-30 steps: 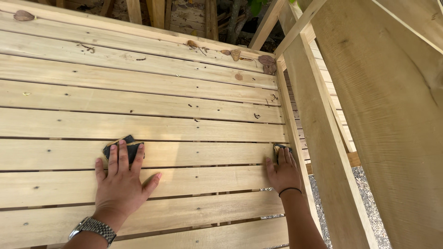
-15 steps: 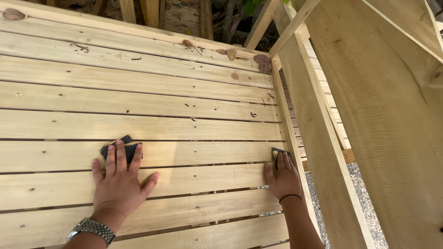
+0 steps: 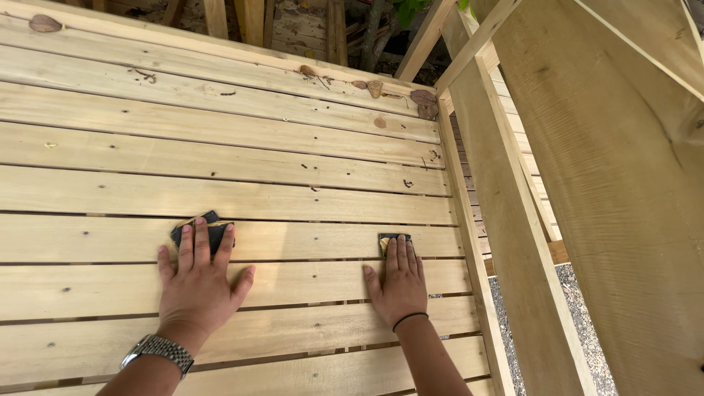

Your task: The person sands the surface of a wooden slatted bench using a sanding block. They move the block back and forth along the slats, covering multiple areas of the bench surface.

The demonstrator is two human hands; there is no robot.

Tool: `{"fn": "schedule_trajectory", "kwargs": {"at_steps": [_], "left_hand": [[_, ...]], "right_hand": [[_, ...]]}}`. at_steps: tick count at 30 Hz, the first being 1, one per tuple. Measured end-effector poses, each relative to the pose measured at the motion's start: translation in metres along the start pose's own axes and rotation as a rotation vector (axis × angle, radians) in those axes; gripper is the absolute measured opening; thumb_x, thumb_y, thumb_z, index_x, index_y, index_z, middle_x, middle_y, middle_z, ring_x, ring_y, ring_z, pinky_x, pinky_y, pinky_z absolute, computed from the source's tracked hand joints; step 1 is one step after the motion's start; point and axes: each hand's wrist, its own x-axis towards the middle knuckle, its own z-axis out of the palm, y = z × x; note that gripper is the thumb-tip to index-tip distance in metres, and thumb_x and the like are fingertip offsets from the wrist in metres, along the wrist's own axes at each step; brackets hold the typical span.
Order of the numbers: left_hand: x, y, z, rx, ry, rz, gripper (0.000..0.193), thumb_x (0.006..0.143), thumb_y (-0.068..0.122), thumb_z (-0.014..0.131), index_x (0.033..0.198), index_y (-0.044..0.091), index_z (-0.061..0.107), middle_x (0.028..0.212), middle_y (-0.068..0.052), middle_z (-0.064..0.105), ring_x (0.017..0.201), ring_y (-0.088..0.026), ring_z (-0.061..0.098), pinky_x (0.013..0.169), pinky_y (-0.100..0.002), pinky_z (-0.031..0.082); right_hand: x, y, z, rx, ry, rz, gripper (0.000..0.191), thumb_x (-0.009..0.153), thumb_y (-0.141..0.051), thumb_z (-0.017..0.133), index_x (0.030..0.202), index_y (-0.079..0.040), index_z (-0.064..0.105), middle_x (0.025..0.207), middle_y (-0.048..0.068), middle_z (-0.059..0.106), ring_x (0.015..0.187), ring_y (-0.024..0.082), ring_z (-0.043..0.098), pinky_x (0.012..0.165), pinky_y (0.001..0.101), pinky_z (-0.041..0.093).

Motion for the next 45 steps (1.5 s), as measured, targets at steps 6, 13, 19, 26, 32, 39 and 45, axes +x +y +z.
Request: {"fn": "schedule_trajectory", "kwargs": {"at_steps": [6, 13, 19, 26, 32, 39, 45], "left_hand": [[-0.005, 0.000, 0.002, 0.047, -0.011, 0.004, 0.082, 0.092, 0.073, 0.022, 0.161, 0.029, 0.012, 0.166, -0.018, 0.007, 0.151, -0.034, 0.007, 0.115, -0.063, 0.006], [-0.009, 0.005, -0.011, 0.061, -0.038, -0.011, 0.084, 0.091, 0.073, 0.022, 0.164, 0.032, 0.012, 0.170, -0.016, 0.007, 0.151, -0.032, 0.007, 0.115, -0.062, 0.006], [-0.013, 0.004, -0.004, 0.020, 0.025, -0.007, 0.079, 0.091, 0.071, 0.025, 0.159, 0.031, 0.015, 0.165, -0.016, 0.009, 0.151, -0.032, 0.009, 0.116, -0.062, 0.007], [-0.019, -0.012, -0.016, -0.029, -0.026, -0.006, 0.080, 0.092, 0.070, 0.028, 0.160, 0.029, 0.014, 0.167, -0.017, 0.008, 0.152, -0.033, 0.007, 0.116, -0.063, 0.007], [-0.021, -0.009, -0.028, -0.071, -0.102, -0.031, 0.077, 0.093, 0.069, 0.028, 0.159, 0.033, 0.012, 0.170, -0.014, 0.004, 0.153, -0.029, 0.003, 0.119, -0.059, 0.003], [-0.018, -0.020, -0.012, -0.119, -0.051, -0.022, 0.073, 0.095, 0.062, 0.029, 0.159, 0.031, 0.016, 0.168, -0.013, 0.007, 0.153, -0.029, 0.005, 0.118, -0.059, 0.003], [-0.019, -0.024, -0.013, -0.104, -0.015, -0.017, 0.074, 0.094, 0.062, 0.029, 0.159, 0.030, 0.016, 0.166, -0.015, 0.008, 0.153, -0.029, 0.006, 0.118, -0.060, 0.004]], "right_hand": [[0.020, 0.056, -0.042, 0.097, 0.010, 0.264, 0.087, 0.098, -0.069, 0.013, 0.161, -0.008, 0.016, 0.170, 0.010, 0.013, 0.157, 0.024, 0.011, 0.127, 0.0393, 0.011], [-0.001, -0.126, -0.054, 0.082, -0.215, -0.100, 0.089, 0.099, -0.064, 0.014, 0.159, 0.002, 0.007, 0.169, 0.020, 0.002, 0.156, 0.030, -0.001, 0.126, 0.0378, 0.004], [0.004, -0.061, -0.056, 0.108, -0.131, -0.111, 0.080, 0.100, -0.059, 0.008, 0.161, -0.007, 0.007, 0.170, 0.011, 0.003, 0.156, 0.023, 0.003, 0.125, 0.0386, 0.007], [0.013, -0.044, -0.070, 0.123, -0.076, 0.242, 0.088, 0.097, -0.068, 0.009, 0.161, -0.006, 0.011, 0.170, 0.012, 0.006, 0.157, 0.023, 0.005, 0.126, 0.0394, 0.009], [-0.053, -0.213, -0.048, 0.175, -0.003, -0.321, 0.077, 0.101, -0.050, 0.023, 0.157, 0.002, 0.018, 0.165, 0.021, 0.013, 0.153, 0.033, 0.010, 0.122, 0.0466, 0.005], [-0.021, -0.060, -0.027, 0.037, -0.008, 0.042, 0.073, 0.101, -0.057, 0.013, 0.159, -0.014, 0.024, 0.167, 0.004, 0.020, 0.154, 0.021, 0.015, 0.125, 0.0441, 0.009], [-0.002, -0.027, -0.040, 0.051, 0.081, 0.279, 0.082, 0.103, -0.064, 0.016, 0.158, -0.004, 0.028, 0.166, 0.014, 0.026, 0.153, 0.028, 0.023, 0.125, 0.0413, 0.020]]}}
